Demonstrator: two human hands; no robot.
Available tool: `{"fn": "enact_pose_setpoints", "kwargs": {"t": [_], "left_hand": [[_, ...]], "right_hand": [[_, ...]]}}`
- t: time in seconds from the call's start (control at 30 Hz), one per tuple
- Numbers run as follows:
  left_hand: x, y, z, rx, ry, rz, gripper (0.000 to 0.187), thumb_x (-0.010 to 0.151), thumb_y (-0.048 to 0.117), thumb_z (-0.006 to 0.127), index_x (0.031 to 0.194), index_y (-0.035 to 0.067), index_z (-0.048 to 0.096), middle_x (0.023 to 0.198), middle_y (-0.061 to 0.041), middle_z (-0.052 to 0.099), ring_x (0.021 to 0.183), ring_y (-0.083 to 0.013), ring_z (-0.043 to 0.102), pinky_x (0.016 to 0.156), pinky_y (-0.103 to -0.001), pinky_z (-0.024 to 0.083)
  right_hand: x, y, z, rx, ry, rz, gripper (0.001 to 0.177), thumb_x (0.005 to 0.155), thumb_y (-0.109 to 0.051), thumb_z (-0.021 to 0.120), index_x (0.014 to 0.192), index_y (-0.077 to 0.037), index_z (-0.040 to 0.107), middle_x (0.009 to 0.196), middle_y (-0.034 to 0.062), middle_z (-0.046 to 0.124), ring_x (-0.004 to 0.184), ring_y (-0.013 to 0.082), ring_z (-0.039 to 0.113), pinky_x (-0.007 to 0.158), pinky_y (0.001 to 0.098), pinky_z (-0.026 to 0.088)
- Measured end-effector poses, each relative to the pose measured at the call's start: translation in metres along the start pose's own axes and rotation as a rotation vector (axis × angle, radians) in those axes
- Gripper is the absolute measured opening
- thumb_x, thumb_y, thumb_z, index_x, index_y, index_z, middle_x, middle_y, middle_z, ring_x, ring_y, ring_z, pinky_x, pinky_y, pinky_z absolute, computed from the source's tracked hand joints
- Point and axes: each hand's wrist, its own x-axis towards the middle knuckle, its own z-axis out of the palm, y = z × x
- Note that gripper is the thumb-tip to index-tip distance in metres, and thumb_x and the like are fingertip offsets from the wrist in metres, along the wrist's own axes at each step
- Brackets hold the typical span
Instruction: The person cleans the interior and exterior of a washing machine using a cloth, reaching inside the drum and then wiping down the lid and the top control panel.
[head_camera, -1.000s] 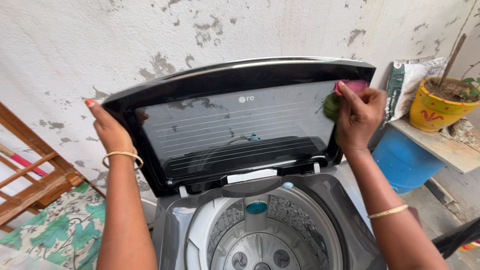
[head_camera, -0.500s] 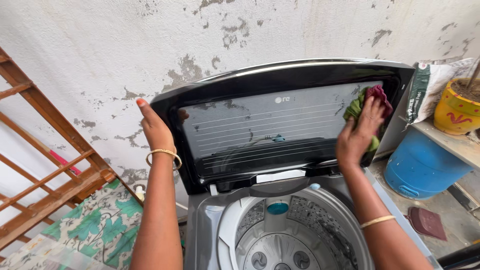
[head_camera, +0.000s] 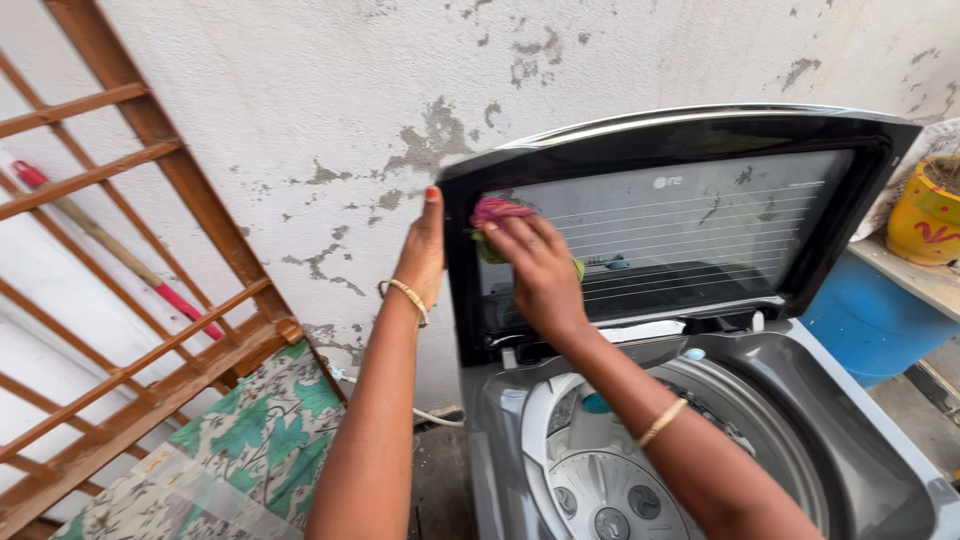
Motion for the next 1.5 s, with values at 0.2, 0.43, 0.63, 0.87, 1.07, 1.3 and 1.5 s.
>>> {"fn": "enact_pose_setpoints", "kwargs": {"t": [0.2, 0.43, 0.63, 0.87, 1.07, 1.3, 1.5], "left_hand": [[-0.009, 0.018, -0.001, -0.160, -0.244, -0.050, 0.106, 0.073, 0.092, 0.041, 0.125, 0.002, 0.064, 0.099, -0.003, 0.064, 0.091, -0.0105, 0.063, 0.082, -0.021, 0.053], [-0.009, 0.035, -0.018, -0.648, -0.487, -0.101, 0.112, 0.083, 0.090, 0.039, 0.151, 0.001, 0.050, 0.133, -0.014, 0.064, 0.120, -0.0236, 0.065, 0.101, -0.038, 0.055], [0.016, 0.067, -0.009, -0.090, -0.372, 0.355, 0.087, 0.087, 0.078, 0.060, 0.140, 0.009, 0.062, 0.107, 0.002, 0.060, 0.097, -0.0078, 0.057, 0.083, -0.028, 0.049], [0.022, 0.052, 0.024, 0.090, -0.116, 0.442, 0.060, 0.095, 0.067, 0.053, 0.115, 0.015, 0.077, 0.064, 0.009, 0.052, 0.055, -0.0030, 0.038, 0.053, -0.020, 0.031], [0.027, 0.039, 0.033, 0.028, -0.038, 0.544, 0.056, 0.101, 0.062, 0.051, 0.109, 0.012, 0.075, 0.070, 0.008, 0.056, 0.061, -0.0017, 0.044, 0.056, -0.020, 0.036], [0.029, 0.033, 0.033, -0.017, -0.001, 0.753, 0.056, 0.106, 0.062, 0.051, 0.109, 0.010, 0.071, 0.083, 0.008, 0.067, 0.077, 0.0002, 0.055, 0.071, -0.019, 0.047], [0.028, 0.031, 0.037, 0.056, 0.034, 0.581, 0.060, 0.101, 0.066, 0.049, 0.105, 0.011, 0.074, 0.068, 0.008, 0.059, 0.058, -0.0013, 0.045, 0.054, -0.020, 0.036]], "right_hand": [[0.058, -0.045, -0.010, 0.136, 0.293, 0.035, 0.067, 0.082, 0.004, 0.072, 0.145, -0.014, 0.059, 0.148, 0.0134, 0.057, 0.134, 0.0365, 0.055, 0.117, 0.0465, 0.041], [0.052, -0.065, 0.032, 0.078, 0.282, 0.065, 0.060, 0.078, -0.006, 0.084, 0.135, -0.018, 0.066, 0.139, 0.0174, 0.050, 0.126, 0.0385, 0.057, 0.104, 0.0426, 0.051], [-0.031, -0.048, 0.059, 0.057, -0.013, 0.018, 0.051, 0.073, -0.009, 0.085, 0.122, -0.015, 0.071, 0.132, 0.0147, 0.054, 0.106, 0.0330, 0.059, 0.084, 0.0415, 0.055], [-0.107, -0.041, 0.037, 0.115, -0.570, -0.180, 0.035, 0.073, -0.013, 0.082, 0.105, -0.008, 0.067, 0.126, 0.0144, 0.058, 0.103, 0.0331, 0.056, 0.087, 0.0452, 0.051], [-0.063, -0.025, -0.002, 0.033, -0.060, 0.023, 0.043, 0.076, 0.001, 0.074, 0.116, -0.014, 0.071, 0.127, 0.0053, 0.065, 0.116, 0.0248, 0.058, 0.097, 0.0445, 0.043], [0.028, -0.011, 0.037, -0.023, 0.337, 0.150, 0.054, 0.087, 0.011, 0.069, 0.136, -0.011, 0.064, 0.145, 0.0188, 0.049, 0.136, 0.0397, 0.052, 0.115, 0.0465, 0.048], [-0.082, -0.014, 0.060, -0.082, 0.031, 0.171, 0.051, 0.075, -0.001, 0.074, 0.124, -0.013, 0.065, 0.134, 0.0173, 0.055, 0.127, 0.0384, 0.055, 0.101, 0.0480, 0.051]]}}
